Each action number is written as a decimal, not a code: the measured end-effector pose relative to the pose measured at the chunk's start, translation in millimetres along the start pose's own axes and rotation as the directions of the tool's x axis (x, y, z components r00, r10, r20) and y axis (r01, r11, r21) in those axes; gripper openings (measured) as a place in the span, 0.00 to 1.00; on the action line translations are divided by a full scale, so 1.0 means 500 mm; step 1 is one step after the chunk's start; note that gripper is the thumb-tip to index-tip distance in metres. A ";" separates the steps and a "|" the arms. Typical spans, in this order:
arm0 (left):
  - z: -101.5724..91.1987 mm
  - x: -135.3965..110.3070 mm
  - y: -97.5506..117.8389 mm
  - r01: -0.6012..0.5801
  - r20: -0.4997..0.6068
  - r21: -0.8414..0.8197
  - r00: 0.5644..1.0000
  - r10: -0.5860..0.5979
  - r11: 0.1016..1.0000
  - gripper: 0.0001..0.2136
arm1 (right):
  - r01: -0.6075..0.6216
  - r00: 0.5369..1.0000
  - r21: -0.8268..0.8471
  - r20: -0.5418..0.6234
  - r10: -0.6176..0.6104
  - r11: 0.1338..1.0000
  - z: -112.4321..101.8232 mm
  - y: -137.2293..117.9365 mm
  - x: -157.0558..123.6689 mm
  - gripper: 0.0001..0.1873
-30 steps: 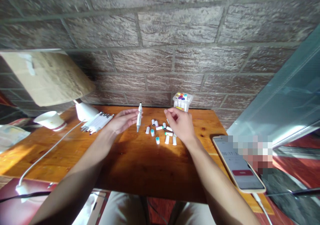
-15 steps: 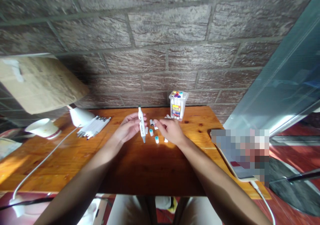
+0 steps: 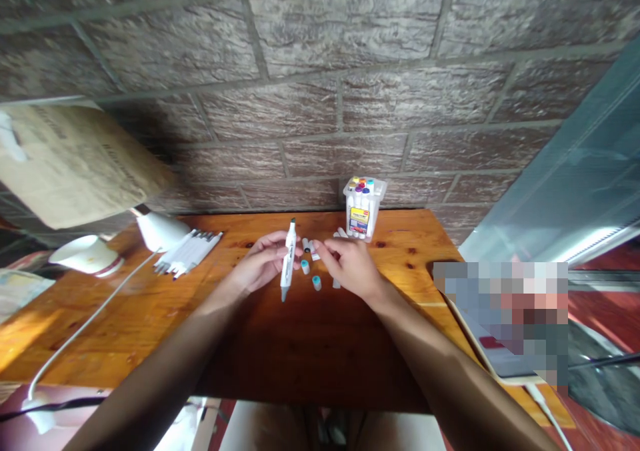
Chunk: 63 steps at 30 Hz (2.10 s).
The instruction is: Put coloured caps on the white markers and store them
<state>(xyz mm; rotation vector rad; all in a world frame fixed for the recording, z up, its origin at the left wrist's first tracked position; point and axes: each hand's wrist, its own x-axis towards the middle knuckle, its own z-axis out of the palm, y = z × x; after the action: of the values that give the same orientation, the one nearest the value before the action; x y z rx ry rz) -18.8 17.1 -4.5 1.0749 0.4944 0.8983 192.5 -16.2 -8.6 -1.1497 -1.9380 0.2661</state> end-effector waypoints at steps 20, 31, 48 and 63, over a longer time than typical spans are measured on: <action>0.013 0.018 0.014 -0.107 -0.245 -0.225 0.968 0.050 0.968 0.08 | 0.000 0.998 -0.007 0.059 0.000 1.000 -0.014 -0.002 0.007 0.22; 0.018 0.017 0.023 -0.126 -0.332 -0.300 0.943 0.020 0.946 0.09 | -0.283 0.959 -0.031 -0.032 0.282 0.959 -0.032 0.054 0.014 0.17; 0.022 0.011 0.022 -0.112 -0.199 -0.238 0.978 0.065 0.965 0.10 | -0.025 0.994 0.133 0.110 0.011 0.991 0.001 0.028 0.004 0.10; 0.015 0.016 0.020 -0.115 -0.261 -0.224 0.964 0.055 0.968 0.09 | -0.176 0.984 -0.005 -0.005 0.175 0.984 -0.021 0.041 0.010 0.12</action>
<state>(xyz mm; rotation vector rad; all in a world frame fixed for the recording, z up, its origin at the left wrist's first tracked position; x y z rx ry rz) -12.6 21.5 8.4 0.7712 0.5386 1.1493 212.0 -3.1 -10.5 -1.3255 -1.8360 0.3523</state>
